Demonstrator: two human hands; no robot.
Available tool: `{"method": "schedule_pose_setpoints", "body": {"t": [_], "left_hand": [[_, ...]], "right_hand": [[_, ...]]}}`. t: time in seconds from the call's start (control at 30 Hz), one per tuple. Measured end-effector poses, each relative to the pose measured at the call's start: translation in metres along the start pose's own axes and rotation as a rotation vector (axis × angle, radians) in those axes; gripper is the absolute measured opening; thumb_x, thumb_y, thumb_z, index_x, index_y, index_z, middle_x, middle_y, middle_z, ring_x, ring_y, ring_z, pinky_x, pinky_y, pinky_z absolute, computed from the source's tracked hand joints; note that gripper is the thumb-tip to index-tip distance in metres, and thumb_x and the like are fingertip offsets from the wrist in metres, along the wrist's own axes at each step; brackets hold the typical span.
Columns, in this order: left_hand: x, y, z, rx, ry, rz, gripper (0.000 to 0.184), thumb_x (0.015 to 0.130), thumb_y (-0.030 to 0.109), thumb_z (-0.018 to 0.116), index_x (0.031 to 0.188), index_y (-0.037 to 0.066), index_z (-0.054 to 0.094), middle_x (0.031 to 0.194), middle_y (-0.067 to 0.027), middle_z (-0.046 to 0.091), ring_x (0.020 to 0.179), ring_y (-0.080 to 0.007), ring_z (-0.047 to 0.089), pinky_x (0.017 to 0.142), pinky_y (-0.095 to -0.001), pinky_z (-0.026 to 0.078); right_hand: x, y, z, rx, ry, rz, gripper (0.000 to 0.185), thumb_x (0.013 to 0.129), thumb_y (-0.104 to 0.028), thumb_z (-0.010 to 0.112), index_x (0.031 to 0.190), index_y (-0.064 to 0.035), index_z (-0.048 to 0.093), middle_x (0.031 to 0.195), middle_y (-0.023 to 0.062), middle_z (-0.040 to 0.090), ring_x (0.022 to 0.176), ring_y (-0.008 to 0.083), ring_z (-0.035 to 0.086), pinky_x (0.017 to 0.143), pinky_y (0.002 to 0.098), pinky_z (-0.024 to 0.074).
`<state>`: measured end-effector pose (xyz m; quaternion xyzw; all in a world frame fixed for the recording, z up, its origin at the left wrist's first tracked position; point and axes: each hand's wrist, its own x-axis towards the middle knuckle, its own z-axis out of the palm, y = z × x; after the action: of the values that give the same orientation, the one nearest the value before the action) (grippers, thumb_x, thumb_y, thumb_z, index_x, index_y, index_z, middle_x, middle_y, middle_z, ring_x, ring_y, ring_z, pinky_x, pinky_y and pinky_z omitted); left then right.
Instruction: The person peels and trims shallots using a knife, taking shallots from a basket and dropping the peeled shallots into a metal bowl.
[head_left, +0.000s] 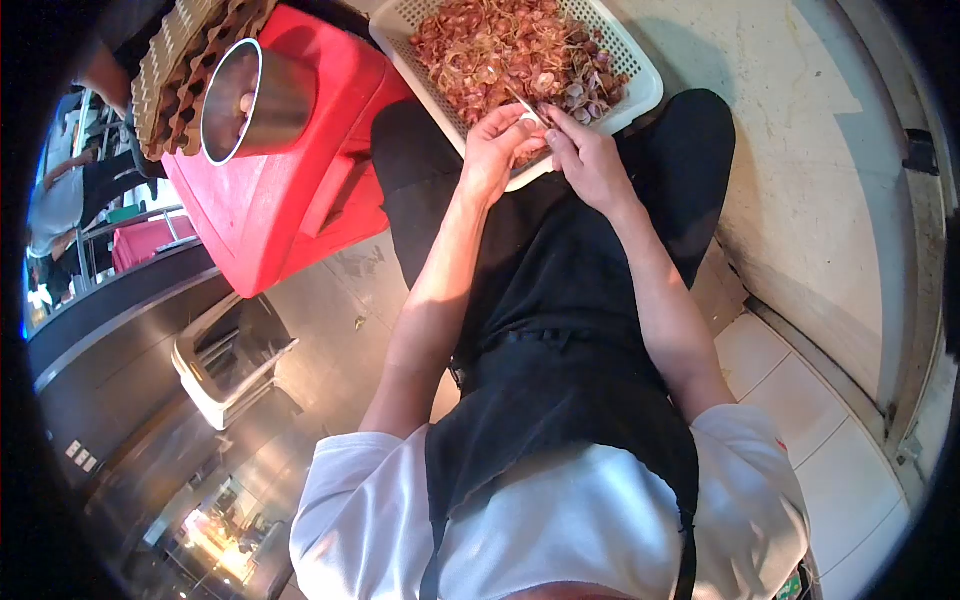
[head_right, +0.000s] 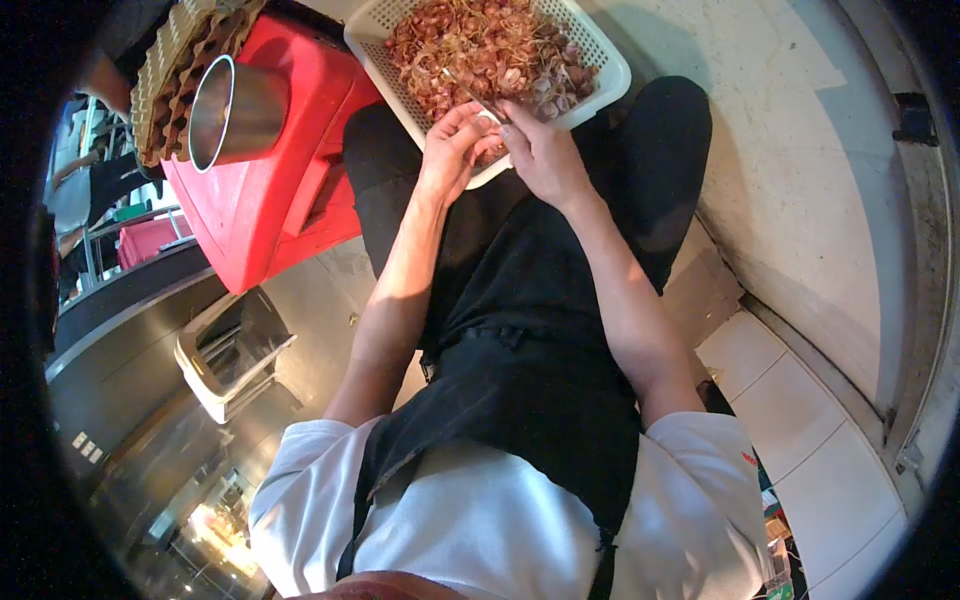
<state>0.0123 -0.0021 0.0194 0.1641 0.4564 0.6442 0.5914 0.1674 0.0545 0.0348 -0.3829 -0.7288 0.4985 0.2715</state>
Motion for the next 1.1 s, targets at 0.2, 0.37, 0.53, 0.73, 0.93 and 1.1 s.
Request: {"method": "schedule_pose_setpoints", "body": {"t": [0.2,0.37,0.53,0.73,0.93,1.1], "left_hand": [[0.001,-0.001,-0.002,0.005,0.004,0.010,0.023,0.093,0.001,0.057,0.114,-0.007,0.056,0.101,-0.0136,0.066,0.089,-0.0205,0.068,0.078,-0.0289,0.059],[0.002,-0.002,-0.003,-0.017,0.025,-0.011,0.021,0.095,0.002,0.056,0.114,-0.007,0.057,0.101,-0.0131,0.066,0.088,-0.0195,0.068,0.078,-0.0296,0.059],[0.004,-0.005,-0.009,-0.098,-0.022,0.022,0.020,0.096,0.004,0.055,0.112,-0.007,0.058,0.099,-0.0126,0.066,0.086,-0.0192,0.068,0.078,-0.0290,0.059],[0.003,-0.003,-0.009,-0.078,-0.035,0.007,0.021,0.096,0.004,0.052,0.114,-0.007,0.058,0.099,-0.0137,0.067,0.089,-0.0210,0.068,0.080,-0.0306,0.059],[0.003,-0.003,-0.009,-0.062,-0.064,-0.003,0.027,0.095,0.001,0.052,0.120,-0.008,0.054,0.103,-0.0158,0.066,0.093,-0.0241,0.068,0.080,-0.0318,0.059],[0.001,0.000,-0.006,-0.154,-0.126,-0.019,0.027,0.093,0.002,0.057,0.119,-0.005,0.056,0.106,-0.0146,0.066,0.092,-0.0210,0.068,0.077,-0.0287,0.058]], "right_hand": [[0.000,0.001,0.002,0.007,0.002,-0.028,0.033,0.095,-0.018,0.054,0.122,0.0006,0.058,0.095,0.0243,0.066,0.087,0.0399,0.066,0.073,0.0415,0.0515],[-0.001,0.001,0.004,0.007,0.057,0.000,0.038,0.098,-0.016,0.054,0.134,-0.0029,0.053,0.074,0.0049,0.063,0.060,0.0094,0.056,0.059,0.0267,0.0480],[-0.002,-0.001,0.002,0.034,-0.028,0.004,0.036,0.095,-0.019,0.055,0.125,-0.0005,0.057,0.100,0.0246,0.066,0.089,0.0396,0.066,0.074,0.0420,0.0524],[-0.002,0.001,0.005,-0.009,0.026,-0.047,0.032,0.095,-0.017,0.053,0.123,0.0000,0.059,0.100,0.0225,0.067,0.086,0.0363,0.068,0.072,0.0396,0.0531],[-0.003,-0.004,0.005,0.124,0.049,0.083,0.032,0.097,-0.018,0.053,0.123,-0.0005,0.060,0.075,0.0128,0.066,0.060,0.0177,0.064,0.059,0.0310,0.0507],[-0.004,-0.008,0.003,0.182,0.037,0.091,0.036,0.100,-0.019,0.052,0.130,0.0005,0.056,0.067,0.0044,0.061,0.060,0.0084,0.057,0.059,0.0263,0.0476]]}}
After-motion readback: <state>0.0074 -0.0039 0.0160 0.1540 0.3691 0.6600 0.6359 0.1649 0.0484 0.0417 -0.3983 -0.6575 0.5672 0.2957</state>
